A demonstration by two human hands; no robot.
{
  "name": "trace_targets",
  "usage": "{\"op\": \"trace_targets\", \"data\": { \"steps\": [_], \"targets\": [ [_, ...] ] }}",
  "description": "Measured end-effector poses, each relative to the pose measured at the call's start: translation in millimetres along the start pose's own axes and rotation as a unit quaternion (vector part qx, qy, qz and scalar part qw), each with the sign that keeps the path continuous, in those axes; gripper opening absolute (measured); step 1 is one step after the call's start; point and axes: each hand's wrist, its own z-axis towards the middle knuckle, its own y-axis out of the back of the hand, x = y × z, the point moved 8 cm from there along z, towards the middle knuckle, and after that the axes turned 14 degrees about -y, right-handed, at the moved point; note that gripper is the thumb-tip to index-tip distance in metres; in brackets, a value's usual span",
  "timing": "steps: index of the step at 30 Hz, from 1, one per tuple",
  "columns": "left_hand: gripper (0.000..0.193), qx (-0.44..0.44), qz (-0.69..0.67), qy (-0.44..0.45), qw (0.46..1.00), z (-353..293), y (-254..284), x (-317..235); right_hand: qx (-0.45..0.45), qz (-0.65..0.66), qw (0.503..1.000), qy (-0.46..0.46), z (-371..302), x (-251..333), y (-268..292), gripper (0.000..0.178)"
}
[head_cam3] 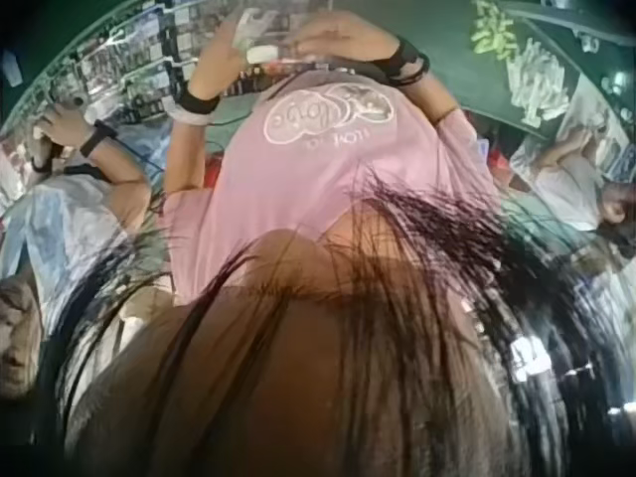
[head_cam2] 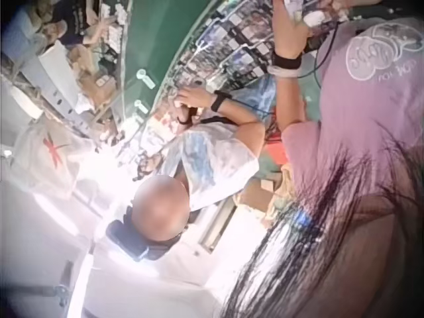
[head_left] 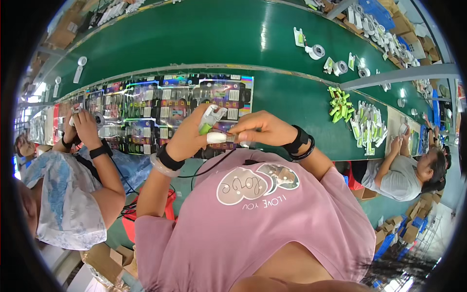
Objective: Manually assemble and package small electronic components or products at a manufacturing workstation.
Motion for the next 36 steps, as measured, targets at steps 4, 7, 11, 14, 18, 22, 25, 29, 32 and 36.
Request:
{"op": "trace_targets", "data": {
  "steps": [4,7,11,14,18,22,25,29,32,36],
  "targets": [
    [0.041,-0.089,0.028,-0.018,0.995,-20.1,-10.3,0.3,-0.082,-0.212,0.973,0.039,-10.6,15.7,-17.0,0.025],
    [0.030,-0.182,-0.044,-0.066,0.980,-14.9,-6.7,17.9,-0.241,-0.298,0.921,0.070,-3.2,16.3,-4.8,0.015],
    [0.030,-0.241,-0.149,-0.043,0.958,-17.0,-9.0,32.6,-0.393,-0.304,0.858,0.131,-15.7,30.5,-1.3,0.014],
    [0.030,-0.271,-0.281,-0.013,0.921,-16.8,-17.3,42.8,-0.394,-0.266,0.870,0.127,-17.3,34.9,-0.8,0.022],
    [0.033,-0.245,-0.295,-0.010,0.924,-12.2,-20.3,37.2,-0.394,-0.306,0.852,0.159,-19.6,38.5,-3.9,0.018],
    [0.039,-0.207,-0.324,-0.056,0.921,-6.0,-27.9,24.6,-0.403,-0.282,0.850,0.190,-23.4,41.7,-8.4,0.015],
    [0.041,-0.208,-0.341,-0.069,0.914,-4.8,-30.6,18.4,-0.404,-0.281,0.843,0.217,-25.8,47.2,-9.8,0.014],
    [0.041,-0.187,-0.312,-0.095,0.927,-3.6,-31.1,5.6,-0.387,-0.322,0.824,0.260,-29.8,61.8,-14.0,0.019],
    [0.044,-0.179,-0.306,-0.098,0.930,-8.8,-35.4,3.2,-0.388,-0.338,0.818,0.257,-32.2,64.7,-16.3,0.021],
    [0.047,-0.163,-0.284,-0.094,0.940,-4.8,-36.7,5.4,-0.413,-0.315,0.821,0.237,-35.9,54.7,-17.0,0.019]
  ]
}}
